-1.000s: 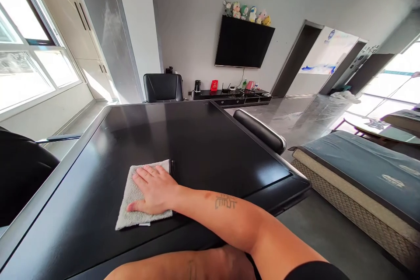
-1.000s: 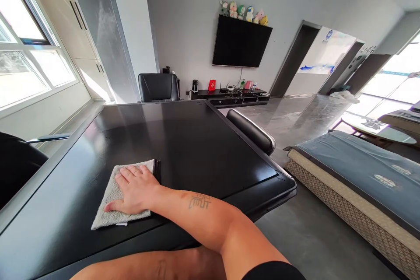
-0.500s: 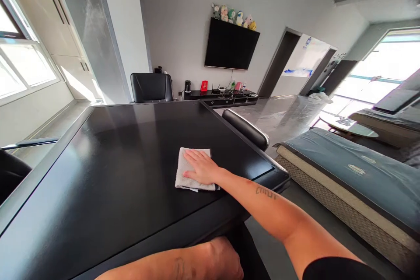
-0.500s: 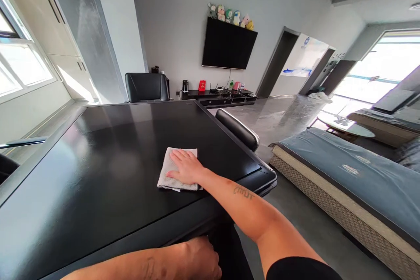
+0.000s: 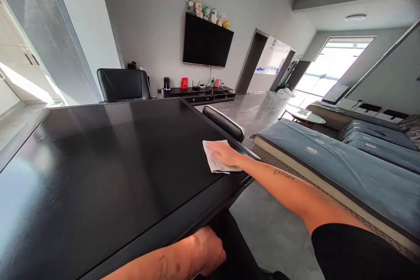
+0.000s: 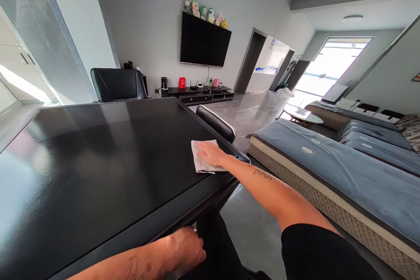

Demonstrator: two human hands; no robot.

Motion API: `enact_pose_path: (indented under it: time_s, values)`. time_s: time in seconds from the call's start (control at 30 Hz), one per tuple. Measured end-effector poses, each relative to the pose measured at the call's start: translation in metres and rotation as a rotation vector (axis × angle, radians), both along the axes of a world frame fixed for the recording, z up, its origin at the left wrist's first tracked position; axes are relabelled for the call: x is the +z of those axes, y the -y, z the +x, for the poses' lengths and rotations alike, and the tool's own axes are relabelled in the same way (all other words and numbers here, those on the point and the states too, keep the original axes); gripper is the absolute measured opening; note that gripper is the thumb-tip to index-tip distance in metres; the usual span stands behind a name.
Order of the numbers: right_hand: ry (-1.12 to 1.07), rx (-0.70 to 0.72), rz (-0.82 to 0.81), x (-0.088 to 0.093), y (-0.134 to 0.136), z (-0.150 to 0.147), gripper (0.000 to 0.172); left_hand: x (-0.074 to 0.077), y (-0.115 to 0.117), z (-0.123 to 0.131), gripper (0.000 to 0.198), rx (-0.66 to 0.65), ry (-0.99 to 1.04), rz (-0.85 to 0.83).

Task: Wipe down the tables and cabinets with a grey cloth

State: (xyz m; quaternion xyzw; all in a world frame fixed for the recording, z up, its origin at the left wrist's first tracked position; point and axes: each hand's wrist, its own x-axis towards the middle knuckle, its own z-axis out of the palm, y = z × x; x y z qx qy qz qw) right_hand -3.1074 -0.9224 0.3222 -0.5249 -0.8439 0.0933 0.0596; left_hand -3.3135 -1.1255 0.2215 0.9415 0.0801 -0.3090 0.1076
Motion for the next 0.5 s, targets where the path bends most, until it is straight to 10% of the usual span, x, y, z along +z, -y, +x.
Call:
enact_pose_path:
  time_s: [0.23, 0.5]
  values:
    - [0.117, -0.271, 0.05, -0.022, 0.013, -0.047, 0.08, 0.001, 0.003, -0.003, 0.021, -0.005, 0.019, 0.027]
    - [0.022, -0.014, 0.106, -0.019, 0.022, -0.132, 0.084, -0.004, 0.002, -0.002, 0.023, 0.005, 0.03, 0.014]
